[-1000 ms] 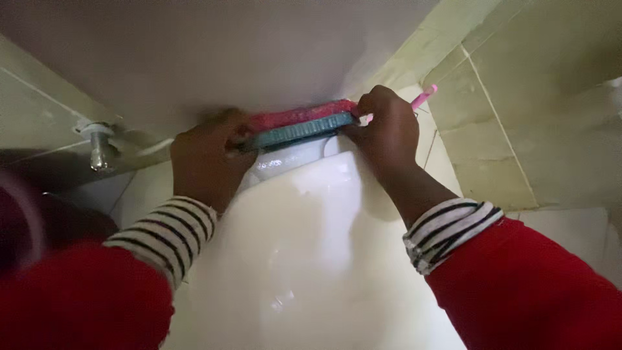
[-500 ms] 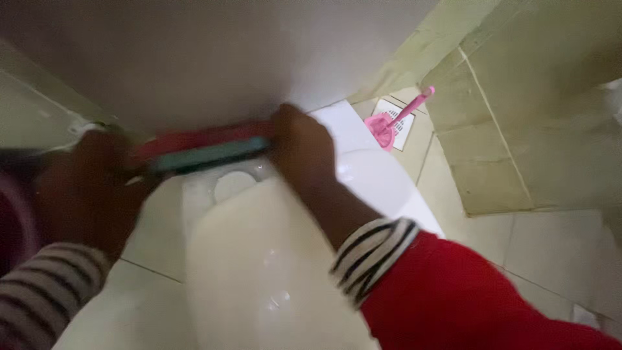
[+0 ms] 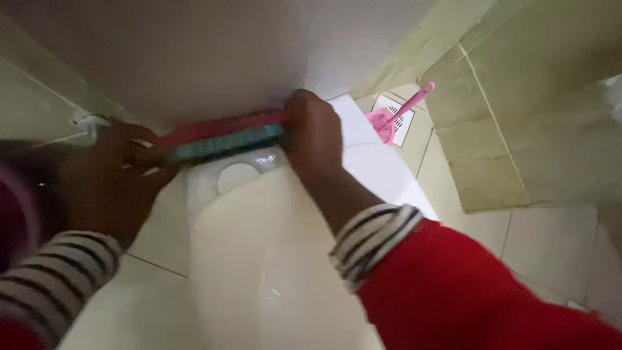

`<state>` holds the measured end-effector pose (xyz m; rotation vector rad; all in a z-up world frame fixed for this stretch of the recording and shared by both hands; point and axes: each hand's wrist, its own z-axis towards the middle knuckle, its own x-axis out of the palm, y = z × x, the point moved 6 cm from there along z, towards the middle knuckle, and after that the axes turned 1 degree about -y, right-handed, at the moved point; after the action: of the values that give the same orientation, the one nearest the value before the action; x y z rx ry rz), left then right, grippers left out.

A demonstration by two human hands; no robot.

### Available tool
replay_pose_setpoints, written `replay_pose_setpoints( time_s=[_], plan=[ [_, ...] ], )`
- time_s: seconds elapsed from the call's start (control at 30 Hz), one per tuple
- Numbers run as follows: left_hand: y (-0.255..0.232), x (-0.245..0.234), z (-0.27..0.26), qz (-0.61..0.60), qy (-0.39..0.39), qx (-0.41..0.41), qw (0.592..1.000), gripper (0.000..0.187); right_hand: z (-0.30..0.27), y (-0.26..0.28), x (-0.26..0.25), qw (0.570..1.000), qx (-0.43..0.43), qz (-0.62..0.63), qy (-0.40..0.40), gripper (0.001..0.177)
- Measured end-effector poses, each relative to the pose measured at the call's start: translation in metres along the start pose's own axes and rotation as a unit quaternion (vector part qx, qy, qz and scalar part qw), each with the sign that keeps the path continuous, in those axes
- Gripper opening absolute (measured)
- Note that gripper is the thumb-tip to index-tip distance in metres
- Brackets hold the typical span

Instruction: The person scrubs the exterior surfaces and the lid of a toilet using a cleaning brush and soapy water from a bucket.

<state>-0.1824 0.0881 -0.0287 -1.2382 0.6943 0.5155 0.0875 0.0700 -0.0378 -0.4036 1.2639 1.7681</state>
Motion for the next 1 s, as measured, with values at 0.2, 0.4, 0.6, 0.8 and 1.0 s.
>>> replay_pose_setpoints(
  time_s=[0.2, 0.4, 0.6, 0.8, 1.0],
  plan=[
    [-0.02, 0.02, 0.002, 0.045, -0.009, -0.022, 0.999, 0.043, 0.012, -0.027, -0.013, 0.999, -0.023, -0.016, 0.016, 0.026],
    [-0.064, 0.069, 0.019, -0.049, -0.028, 0.098, 0.994, 0.031, 0.026, -0.068, -0.063, 0.995, -0.013, -0.101, 0.009, 0.04],
    [-0.013, 0.019, 0.008, 0.001, 0.008, 0.005, 1.0, 0.042, 0.013, -0.032, -0.001, 0.997, -0.002, -0.058, 0.056, 0.015],
    [0.018, -0.013, -0.009, -0.014, -0.006, -0.072, 0.997, 0.044, 0.006, 0.016, 0.021, 0.998, -0.033, -0.033, 0.045, 0.023],
    [-0.02, 0.047, 0.011, -0.102, -0.007, 0.035, 0.994, 0.049, 0.015, -0.047, -0.035, 0.994, 0.084, -0.041, 0.055, 0.033]
  ],
)
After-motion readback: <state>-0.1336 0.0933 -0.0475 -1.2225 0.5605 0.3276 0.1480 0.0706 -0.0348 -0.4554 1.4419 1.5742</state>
